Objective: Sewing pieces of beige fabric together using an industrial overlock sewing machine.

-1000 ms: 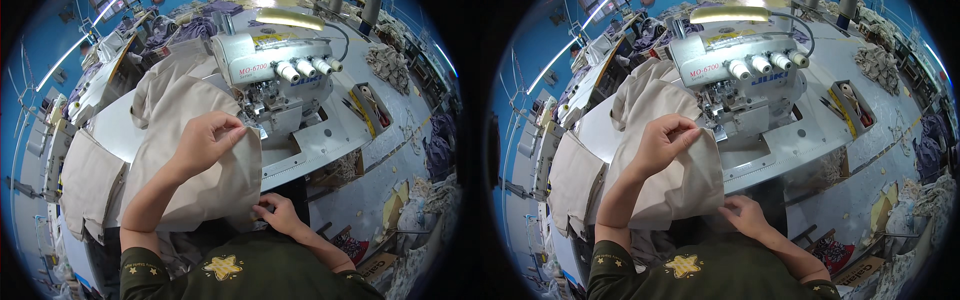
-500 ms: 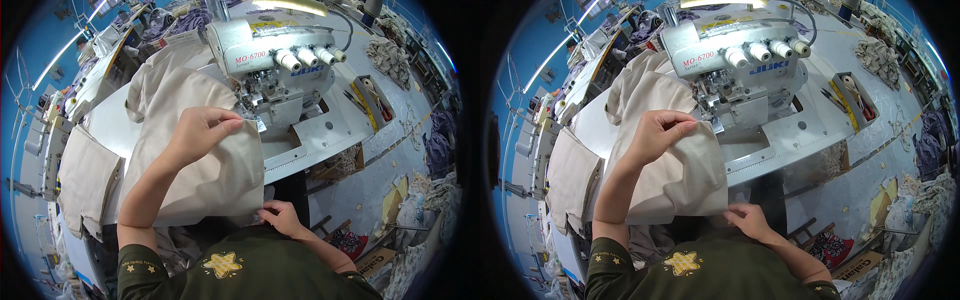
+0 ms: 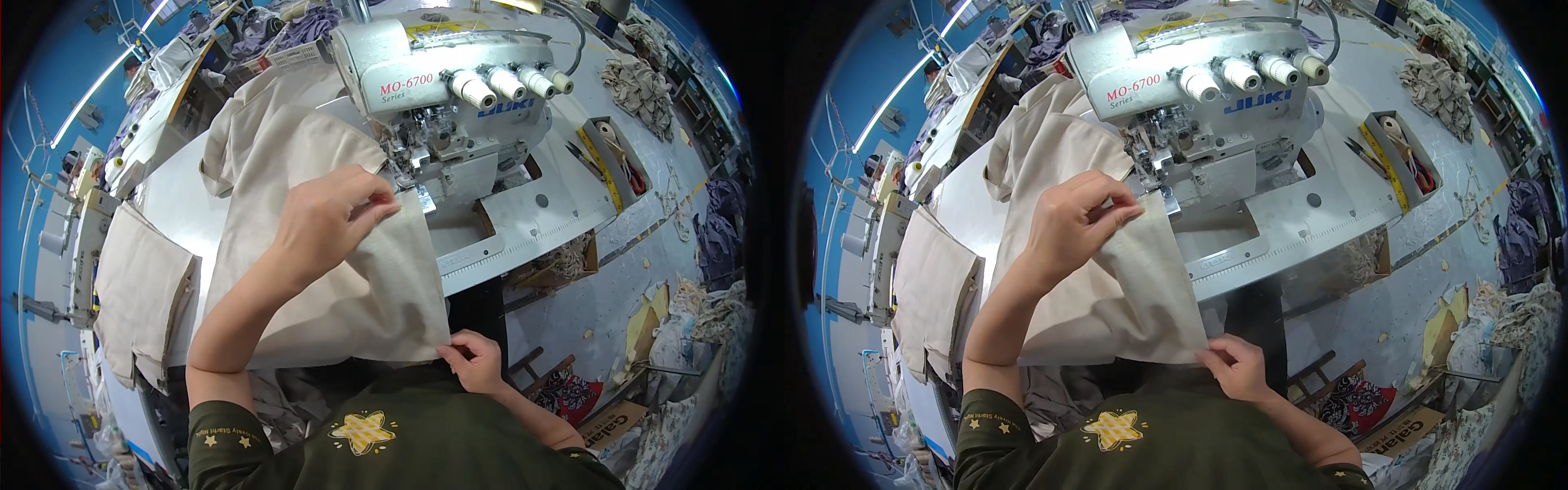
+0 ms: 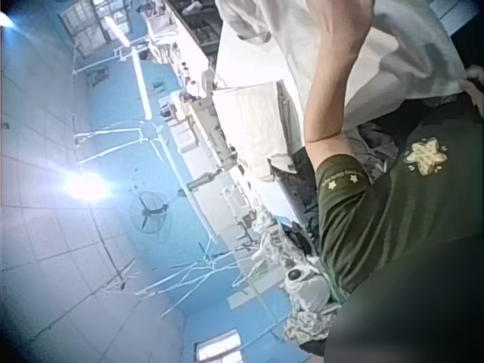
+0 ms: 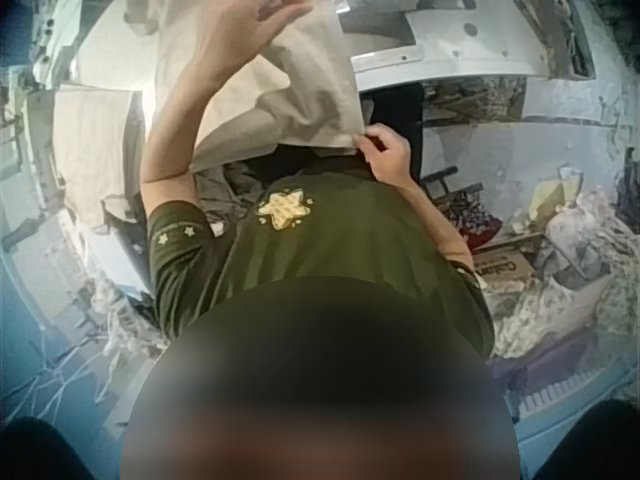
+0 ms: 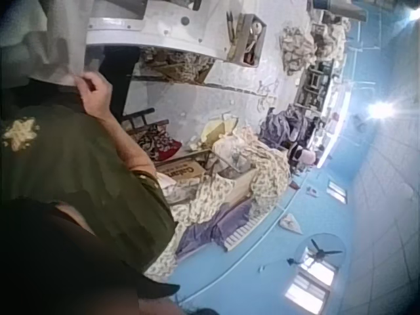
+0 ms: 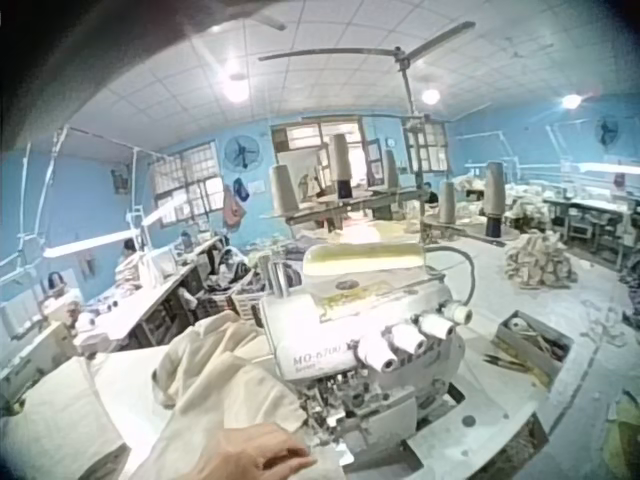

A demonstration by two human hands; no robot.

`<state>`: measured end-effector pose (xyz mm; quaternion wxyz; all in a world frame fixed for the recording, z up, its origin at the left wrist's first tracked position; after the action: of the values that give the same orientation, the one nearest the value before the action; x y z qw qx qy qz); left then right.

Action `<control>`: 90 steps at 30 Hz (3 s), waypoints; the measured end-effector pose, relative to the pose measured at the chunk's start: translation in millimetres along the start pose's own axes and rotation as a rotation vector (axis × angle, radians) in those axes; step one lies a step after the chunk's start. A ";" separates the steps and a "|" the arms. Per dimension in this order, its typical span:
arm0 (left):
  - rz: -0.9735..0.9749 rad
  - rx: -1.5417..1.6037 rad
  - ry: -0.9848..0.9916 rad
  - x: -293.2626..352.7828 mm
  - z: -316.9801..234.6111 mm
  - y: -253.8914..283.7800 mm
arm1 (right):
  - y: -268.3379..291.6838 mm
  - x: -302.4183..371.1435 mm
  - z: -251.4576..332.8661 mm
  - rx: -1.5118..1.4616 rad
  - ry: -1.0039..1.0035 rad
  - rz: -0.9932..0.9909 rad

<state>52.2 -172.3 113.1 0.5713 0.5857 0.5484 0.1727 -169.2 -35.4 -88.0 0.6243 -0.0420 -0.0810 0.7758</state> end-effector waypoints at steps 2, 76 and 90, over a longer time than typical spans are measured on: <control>-0.024 -0.034 -0.045 1.0 -0.1 -0.8 | 0.7 3.2 12.3 0.028 0.093 -0.004; -0.098 -0.444 -0.570 28.9 -22.1 1.8 | -23.5 -112.0 123.4 0.231 0.634 -0.218; -0.064 -0.627 -0.609 29.6 -33.2 5.8 | -43.9 -115.1 135.4 0.693 1.128 -0.131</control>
<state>37.3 -130.1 115.1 0.8622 0.3907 0.2938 0.1327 -124.5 -148.5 48.8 0.5942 -0.2334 0.5099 0.5765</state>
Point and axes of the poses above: each hand's wrist, its own x-axis away from the middle knuckle, its own y-axis out of the back of the hand, z = x × y, the point moved 5 cm from there along -x, towards the middle knuckle, and after that the axes turned 12 degrees about -x, right-handed, at the moved point
